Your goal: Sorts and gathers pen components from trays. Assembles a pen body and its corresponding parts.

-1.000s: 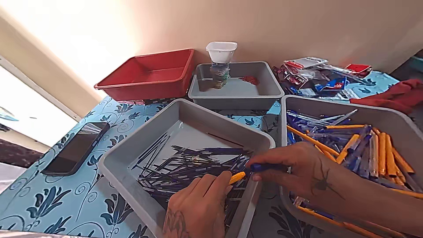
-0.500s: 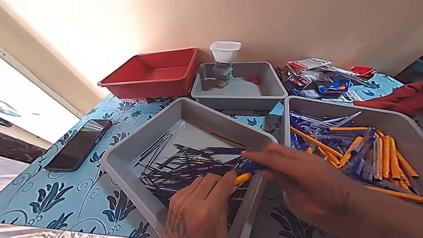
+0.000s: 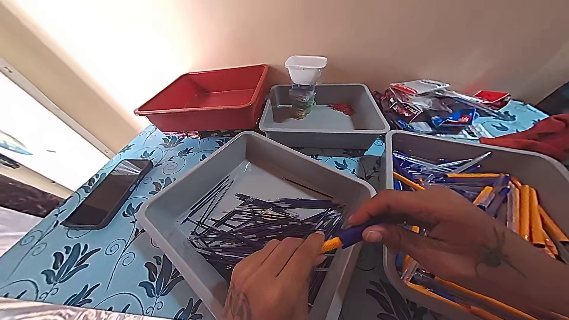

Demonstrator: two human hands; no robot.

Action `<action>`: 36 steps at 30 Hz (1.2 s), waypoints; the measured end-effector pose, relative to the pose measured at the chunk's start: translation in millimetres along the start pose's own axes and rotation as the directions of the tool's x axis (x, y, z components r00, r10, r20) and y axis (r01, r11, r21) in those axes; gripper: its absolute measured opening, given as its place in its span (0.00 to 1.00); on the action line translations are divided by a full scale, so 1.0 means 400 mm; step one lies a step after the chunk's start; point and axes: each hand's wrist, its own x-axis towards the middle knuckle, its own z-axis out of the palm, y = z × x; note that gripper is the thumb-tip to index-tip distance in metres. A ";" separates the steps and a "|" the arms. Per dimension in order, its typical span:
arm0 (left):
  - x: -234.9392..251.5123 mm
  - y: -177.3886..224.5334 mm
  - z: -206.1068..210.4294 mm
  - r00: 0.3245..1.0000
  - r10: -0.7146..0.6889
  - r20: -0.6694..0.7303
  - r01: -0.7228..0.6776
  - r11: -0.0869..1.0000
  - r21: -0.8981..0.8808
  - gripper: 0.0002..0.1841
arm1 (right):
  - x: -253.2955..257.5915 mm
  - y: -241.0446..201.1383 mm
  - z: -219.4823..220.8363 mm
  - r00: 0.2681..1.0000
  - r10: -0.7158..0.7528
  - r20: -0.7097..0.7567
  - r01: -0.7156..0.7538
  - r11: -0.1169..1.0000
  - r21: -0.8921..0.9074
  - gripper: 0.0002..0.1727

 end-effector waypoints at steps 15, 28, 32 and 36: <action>-0.015 0.002 -0.006 0.982 0.133 -0.132 -0.126 0.990 0.062 0.11 | 0.019 -0.091 0.034 0.960 0.268 0.087 -0.280 0.935 0.216 0.11; 0.015 -0.017 -0.042 0.982 0.105 -0.157 -0.081 0.986 0.148 0.12 | 0.081 -0.059 0.049 0.987 0.155 0.049 -0.157 0.986 0.051 0.23; 0.020 -0.029 -0.051 0.987 0.085 -0.134 -0.066 0.988 0.140 0.14 | 0.056 -0.040 0.038 0.999 0.015 0.032 -0.018 0.996 0.091 0.18; 0.017 -0.014 -0.031 0.979 0.155 -0.129 -0.135 0.979 0.155 0.13 | 0.040 -0.034 0.067 1.000 -0.003 0.004 0.002 0.992 0.125 0.17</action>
